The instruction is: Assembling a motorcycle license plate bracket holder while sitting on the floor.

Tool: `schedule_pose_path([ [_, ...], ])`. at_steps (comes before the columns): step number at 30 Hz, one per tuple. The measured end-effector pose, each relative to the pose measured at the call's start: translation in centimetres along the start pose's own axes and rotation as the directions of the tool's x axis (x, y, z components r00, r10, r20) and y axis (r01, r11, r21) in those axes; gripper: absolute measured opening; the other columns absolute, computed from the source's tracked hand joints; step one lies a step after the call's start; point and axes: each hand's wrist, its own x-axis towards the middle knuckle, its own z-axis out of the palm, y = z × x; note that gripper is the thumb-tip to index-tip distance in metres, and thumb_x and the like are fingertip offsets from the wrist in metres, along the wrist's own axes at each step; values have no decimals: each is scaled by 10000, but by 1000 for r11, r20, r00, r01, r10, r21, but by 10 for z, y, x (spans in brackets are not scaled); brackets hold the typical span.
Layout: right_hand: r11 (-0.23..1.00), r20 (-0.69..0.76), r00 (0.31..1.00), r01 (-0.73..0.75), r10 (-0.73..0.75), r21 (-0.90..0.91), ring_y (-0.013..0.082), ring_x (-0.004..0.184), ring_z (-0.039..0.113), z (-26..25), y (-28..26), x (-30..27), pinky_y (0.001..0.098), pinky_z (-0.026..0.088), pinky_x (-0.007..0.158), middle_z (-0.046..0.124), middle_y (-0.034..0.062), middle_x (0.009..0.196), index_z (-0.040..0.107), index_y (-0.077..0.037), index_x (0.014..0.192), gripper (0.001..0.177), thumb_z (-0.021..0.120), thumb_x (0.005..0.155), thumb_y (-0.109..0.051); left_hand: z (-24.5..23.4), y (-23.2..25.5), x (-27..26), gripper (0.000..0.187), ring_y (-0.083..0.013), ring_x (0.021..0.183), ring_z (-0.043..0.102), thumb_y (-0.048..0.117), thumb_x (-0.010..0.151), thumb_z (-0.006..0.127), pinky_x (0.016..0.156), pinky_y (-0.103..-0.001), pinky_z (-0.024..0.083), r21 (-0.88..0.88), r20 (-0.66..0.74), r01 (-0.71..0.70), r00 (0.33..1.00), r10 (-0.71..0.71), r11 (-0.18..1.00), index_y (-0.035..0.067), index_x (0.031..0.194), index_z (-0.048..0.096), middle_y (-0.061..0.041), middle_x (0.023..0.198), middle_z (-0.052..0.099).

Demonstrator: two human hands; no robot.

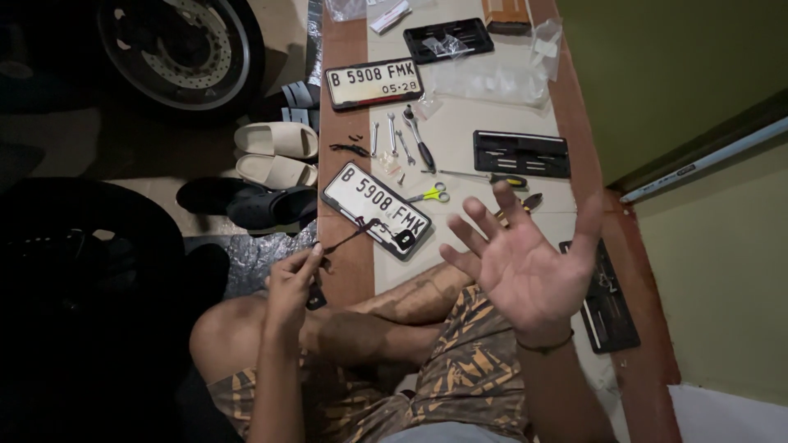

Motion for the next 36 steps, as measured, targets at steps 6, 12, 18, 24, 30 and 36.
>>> schedule_pose_path([
  [6,818,284,959,176,-16,-547,267,748,635,32,12,10,488,459,993,697,108,899,640,-45,927,519,609,988,-559,1,11,-5,375,-55,392,296,312,992,660,375,-267,217,-96,24,101,995,-99,990,12,774,718,52,509,375],
  [12,130,469,708,478,528,-869,142,780,613,149,33,49,333,437,806,609,-7,873,593,-87,1025,166,638,926,-214,-9,-1,-5,367,-39,410,310,312,1025,648,387,-251,221,-82,90,36,996,-28,996,24,803,705,59,532,396],
  [18,-217,391,865,467,315,-857,94,672,550,136,52,71,264,403,643,542,-21,768,562,-88,972,254,694,797,-215,1,-7,-3,292,-57,389,336,281,964,678,364,-267,233,-115,19,51,999,-49,992,42,799,705,44,517,446],
  [24,-106,185,954,214,235,-971,82,729,567,138,59,76,254,512,731,600,-11,819,545,-31,952,201,662,792,-60,-3,-37,8,360,-23,468,332,315,1019,685,429,-238,242,1,24,-69,997,69,998,17,832,764,67,562,431],
  [30,451,8,829,-297,560,-842,92,1035,628,172,71,5,281,504,1106,620,30,1116,593,10,1220,216,674,1067,-119,13,11,-16,428,-55,380,300,374,985,651,362,-273,218,-69,87,116,990,-110,991,0,781,697,52,496,382],
  [36,204,-190,772,-382,607,-901,147,799,540,154,91,-37,319,463,814,509,33,908,658,-25,1300,295,521,1102,-196,11,-27,-1,407,-36,415,323,367,995,667,415,-247,216,-13,79,-12,997,13,1000,17,801,737,66,504,425],
])
